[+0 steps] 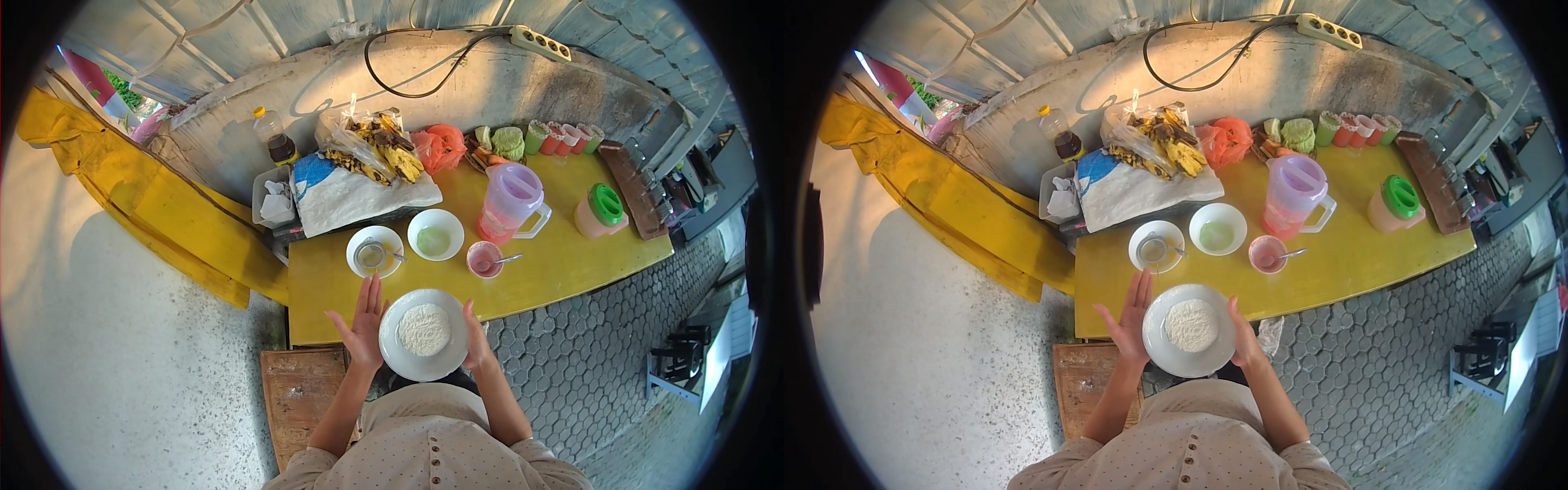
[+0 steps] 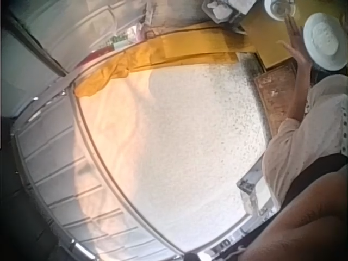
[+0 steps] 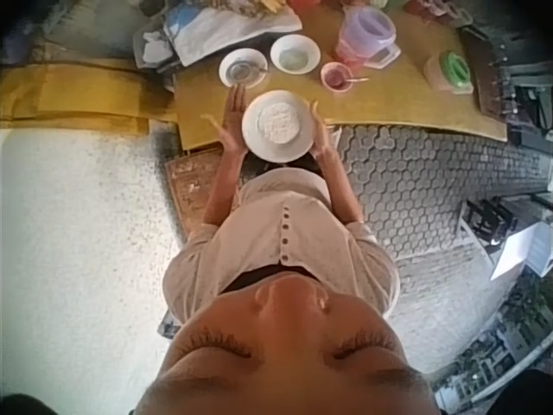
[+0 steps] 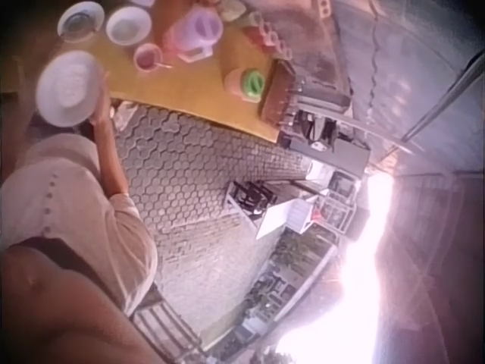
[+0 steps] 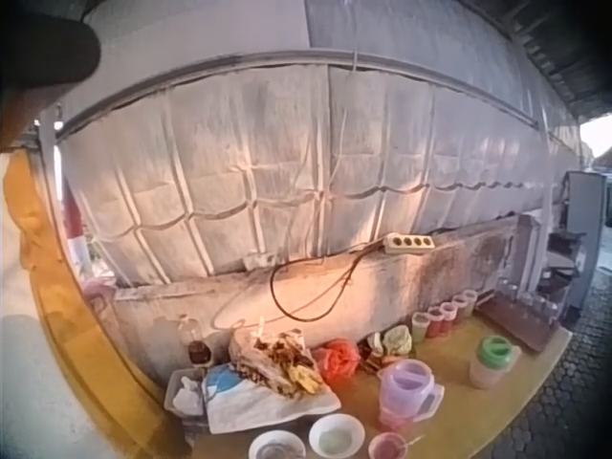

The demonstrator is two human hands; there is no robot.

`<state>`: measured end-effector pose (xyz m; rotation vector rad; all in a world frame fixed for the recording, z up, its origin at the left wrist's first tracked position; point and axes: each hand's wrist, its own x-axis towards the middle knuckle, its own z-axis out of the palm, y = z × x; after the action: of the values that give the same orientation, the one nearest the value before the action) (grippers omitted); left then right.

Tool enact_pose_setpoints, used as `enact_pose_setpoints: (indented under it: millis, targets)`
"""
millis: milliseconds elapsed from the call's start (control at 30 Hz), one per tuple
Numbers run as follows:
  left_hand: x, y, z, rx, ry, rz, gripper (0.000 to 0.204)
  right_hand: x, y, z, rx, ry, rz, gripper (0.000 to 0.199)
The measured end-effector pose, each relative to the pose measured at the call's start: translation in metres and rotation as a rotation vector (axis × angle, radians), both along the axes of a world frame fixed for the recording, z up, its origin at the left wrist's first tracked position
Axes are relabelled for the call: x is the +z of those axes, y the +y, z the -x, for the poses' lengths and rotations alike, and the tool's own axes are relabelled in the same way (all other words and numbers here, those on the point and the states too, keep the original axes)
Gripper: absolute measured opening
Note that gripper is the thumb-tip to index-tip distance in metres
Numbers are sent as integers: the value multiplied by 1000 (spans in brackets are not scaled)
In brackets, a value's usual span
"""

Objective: The recorder cleans glasses and prepares multiple drinks and food ingredients at a stall.

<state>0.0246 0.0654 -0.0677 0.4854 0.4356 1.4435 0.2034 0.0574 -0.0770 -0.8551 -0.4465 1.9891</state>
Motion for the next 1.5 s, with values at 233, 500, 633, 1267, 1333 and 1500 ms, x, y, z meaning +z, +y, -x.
enact_pose_setpoints:
  millis: [233,500,633,1267,1333,1500]
  targets:
    - [8,2,-17,-2,-100,26,88,4,5,11,-79,109,-15,63]
    - [-28,11,-5,62,83,291,75,-4,16,9,-181,-19,-39,59]
    - [-52,-7,-16,-229,243,514,66,-28,16,5,-228,-62,-58,59]
    - [-54,2,-41,88,364,619,64,-47,37,-18,-263,-187,-355,75]
    - [-54,-3,-49,93,460,654,62,-46,25,-6,-131,-67,-221,80]
    - [-46,5,-38,25,424,580,58,-21,37,-22,-364,63,-274,80]
